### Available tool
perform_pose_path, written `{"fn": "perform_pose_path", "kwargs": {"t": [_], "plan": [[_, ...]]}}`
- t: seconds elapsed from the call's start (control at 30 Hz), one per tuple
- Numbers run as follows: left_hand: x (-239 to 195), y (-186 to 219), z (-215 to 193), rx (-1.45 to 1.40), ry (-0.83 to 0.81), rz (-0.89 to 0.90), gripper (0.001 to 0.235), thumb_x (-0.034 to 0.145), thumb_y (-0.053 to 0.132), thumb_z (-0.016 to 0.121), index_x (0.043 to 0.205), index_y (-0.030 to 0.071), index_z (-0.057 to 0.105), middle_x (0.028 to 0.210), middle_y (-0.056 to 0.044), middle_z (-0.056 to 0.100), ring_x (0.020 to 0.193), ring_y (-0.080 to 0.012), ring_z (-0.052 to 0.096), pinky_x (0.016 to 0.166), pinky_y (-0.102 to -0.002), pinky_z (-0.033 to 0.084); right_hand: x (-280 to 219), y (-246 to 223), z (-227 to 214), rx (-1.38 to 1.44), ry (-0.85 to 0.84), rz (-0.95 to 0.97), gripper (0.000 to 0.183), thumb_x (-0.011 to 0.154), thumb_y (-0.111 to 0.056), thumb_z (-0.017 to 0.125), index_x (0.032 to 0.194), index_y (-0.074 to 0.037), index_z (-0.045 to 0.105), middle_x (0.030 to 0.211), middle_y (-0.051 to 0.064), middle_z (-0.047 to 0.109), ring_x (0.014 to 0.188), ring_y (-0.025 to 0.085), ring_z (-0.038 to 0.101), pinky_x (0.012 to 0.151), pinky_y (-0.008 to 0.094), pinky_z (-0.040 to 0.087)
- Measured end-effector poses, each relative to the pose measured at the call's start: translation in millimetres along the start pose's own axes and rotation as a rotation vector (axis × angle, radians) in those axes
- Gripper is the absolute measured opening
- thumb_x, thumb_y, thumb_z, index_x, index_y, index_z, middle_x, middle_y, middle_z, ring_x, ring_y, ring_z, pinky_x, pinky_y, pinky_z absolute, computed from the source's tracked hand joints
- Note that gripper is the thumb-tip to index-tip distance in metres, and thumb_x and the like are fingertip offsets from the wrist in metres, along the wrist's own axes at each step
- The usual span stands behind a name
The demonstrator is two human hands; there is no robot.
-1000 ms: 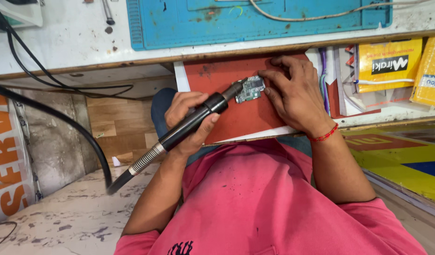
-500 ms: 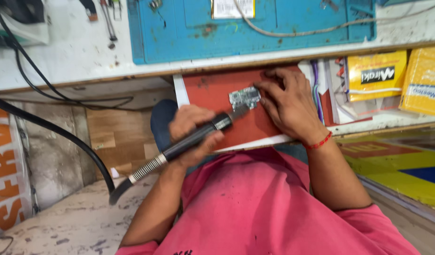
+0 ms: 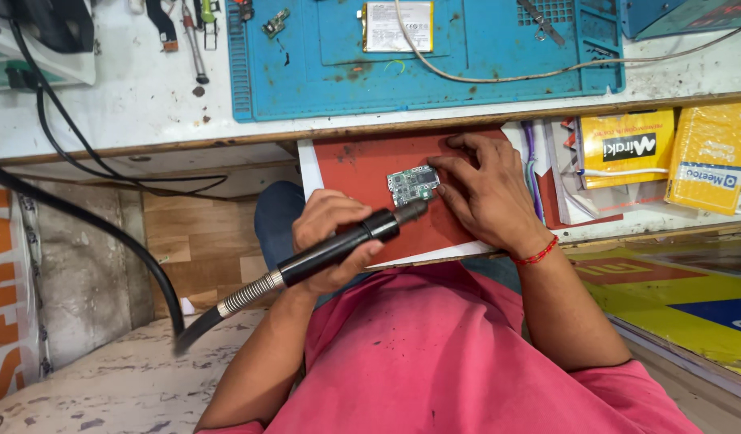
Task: The person uses a hot air rework station to heat a small circuit board placed on a red mat. They hold the board steady with one hand while directing the hot air nozzle with the other, then briefly uses a small tool to adjust components on the board.
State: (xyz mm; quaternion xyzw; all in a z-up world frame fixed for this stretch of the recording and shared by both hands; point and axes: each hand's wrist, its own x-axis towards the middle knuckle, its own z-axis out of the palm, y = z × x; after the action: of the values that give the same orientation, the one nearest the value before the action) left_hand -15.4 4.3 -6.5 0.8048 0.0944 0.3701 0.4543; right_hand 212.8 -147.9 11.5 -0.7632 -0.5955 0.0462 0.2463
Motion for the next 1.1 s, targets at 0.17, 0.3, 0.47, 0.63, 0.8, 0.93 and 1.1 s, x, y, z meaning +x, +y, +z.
{"fn": "perform_pose_path", "kwargs": {"t": [0.17,0.3,0.47,0.63,0.8,0.93,1.1], "plan": [[2,-1,-1,0.016,0.019,-0.017,0.036,0.086,0.032,0.082,0.104,0.003,0.07,0.099,-0.011,0.073,0.095,-0.0255,0.068,0.089,-0.037,0.055,-1,0,1,0.0,-0.01,0.015,0.039,0.09,-0.022,0.076,0.128,-0.018,0.07,0.136,0.011,0.057,0.12,0.035,0.05,0.104,0.048,0.04],[1,1,0,0.097,0.1,-0.148,0.039,0.089,0.033,0.083,0.109,0.002,0.069,0.103,-0.012,0.073,0.097,-0.0255,0.068,0.086,-0.035,0.056,-2,1,0,-0.005,-0.004,-0.001,0.038,0.091,-0.022,0.076,0.128,-0.017,0.069,0.137,0.011,0.057,0.121,0.035,0.05,0.106,0.048,0.04],[2,-1,0,-0.019,0.007,-0.058,0.04,0.086,0.034,0.083,0.107,0.003,0.07,0.101,-0.012,0.073,0.092,-0.0245,0.07,0.084,-0.036,0.057,-2,1,1,-0.009,-0.012,0.007,0.039,0.091,-0.022,0.076,0.129,-0.018,0.07,0.137,0.01,0.057,0.121,0.035,0.05,0.104,0.047,0.04],[2,2,-1,0.014,-0.012,-0.033,0.038,0.087,0.032,0.083,0.105,0.002,0.07,0.1,-0.013,0.073,0.092,-0.0251,0.069,0.083,-0.035,0.056,-4,0,0,-0.002,-0.026,0.011,0.044,0.089,-0.024,0.077,0.132,-0.018,0.068,0.139,0.01,0.056,0.122,0.034,0.049,0.107,0.048,0.039],[0,7,-3,0.034,0.047,-0.052,0.032,0.087,0.026,0.082,0.104,0.002,0.069,0.096,-0.012,0.072,0.087,-0.0228,0.067,0.077,-0.033,0.054,-2,-4,-3,0.011,-0.094,-0.097,0.055,0.081,-0.029,0.081,0.133,-0.016,0.066,0.14,0.012,0.055,0.123,0.036,0.048,0.106,0.049,0.035],[-8,16,-5,0.009,0.174,-0.073,0.029,0.093,0.024,0.075,0.112,0.003,0.066,0.104,-0.011,0.071,0.095,-0.0209,0.068,0.081,-0.031,0.056,-1,-7,-7,0.065,-0.047,-0.12,0.059,0.084,-0.029,0.081,0.137,-0.013,0.062,0.142,0.013,0.053,0.126,0.037,0.048,0.108,0.05,0.04],[-22,38,11,-0.087,0.068,-0.163,0.035,0.089,0.023,0.079,0.116,0.003,0.067,0.109,-0.012,0.068,0.095,-0.0191,0.067,0.081,-0.029,0.055,-8,-43,-4,0.349,0.047,-0.4,0.06,0.082,-0.023,0.079,0.136,-0.01,0.057,0.14,0.016,0.053,0.125,0.039,0.053,0.105,0.049,0.046]]}}
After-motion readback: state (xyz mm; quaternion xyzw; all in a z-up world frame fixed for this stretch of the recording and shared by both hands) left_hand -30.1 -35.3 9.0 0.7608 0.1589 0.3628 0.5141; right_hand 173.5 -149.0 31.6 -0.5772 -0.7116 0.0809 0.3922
